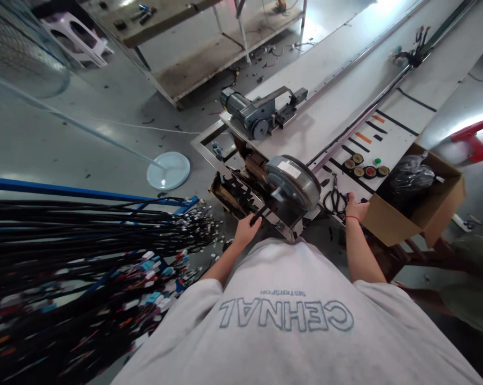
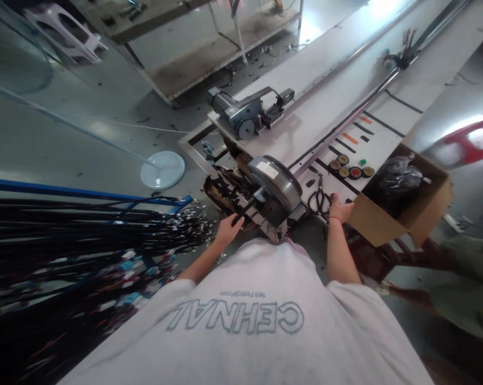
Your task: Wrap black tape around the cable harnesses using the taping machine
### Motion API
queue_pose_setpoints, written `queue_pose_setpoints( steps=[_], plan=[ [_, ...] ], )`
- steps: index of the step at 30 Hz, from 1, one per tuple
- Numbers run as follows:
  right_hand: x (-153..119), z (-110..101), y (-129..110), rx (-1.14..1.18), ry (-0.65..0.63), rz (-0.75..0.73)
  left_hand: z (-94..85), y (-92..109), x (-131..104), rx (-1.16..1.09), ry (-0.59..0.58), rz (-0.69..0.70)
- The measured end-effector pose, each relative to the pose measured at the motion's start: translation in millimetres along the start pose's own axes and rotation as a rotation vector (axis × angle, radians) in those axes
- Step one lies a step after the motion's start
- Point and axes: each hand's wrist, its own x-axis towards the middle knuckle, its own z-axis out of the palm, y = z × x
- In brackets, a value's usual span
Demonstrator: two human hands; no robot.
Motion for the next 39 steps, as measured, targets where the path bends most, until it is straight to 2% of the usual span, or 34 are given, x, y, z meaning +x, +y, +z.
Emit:
queue_pose_setpoints(
  steps=[7,12,20,26,35,39],
  plan=[
    [-1,0,-1,-0.013,0.004,-0.011,15.4,12,13,-0.068,-0.016,0.026],
    [-3,-1,-2,-0.022,0.005,-0.004,24.8,10,14,-0.145,-0.051,-0.031],
    [-2,-1,0,-0.002,0.008,0.003,18.9,12,9,-0.093,-0.064,0.016],
    [-2,0,1,0.015,0.014,-0.015,26.4,11,1,-0.140,-0.115,0.021],
    [-6,-4,-5,-0.035,-0.026,-0.004,25.9,13,1,-0.144,-0.111,0.011],
    [-6,-2,-5,-0.022,0.013,-0.003,22.2,16,6,-0.113,-0.072,0.009]
  ],
)
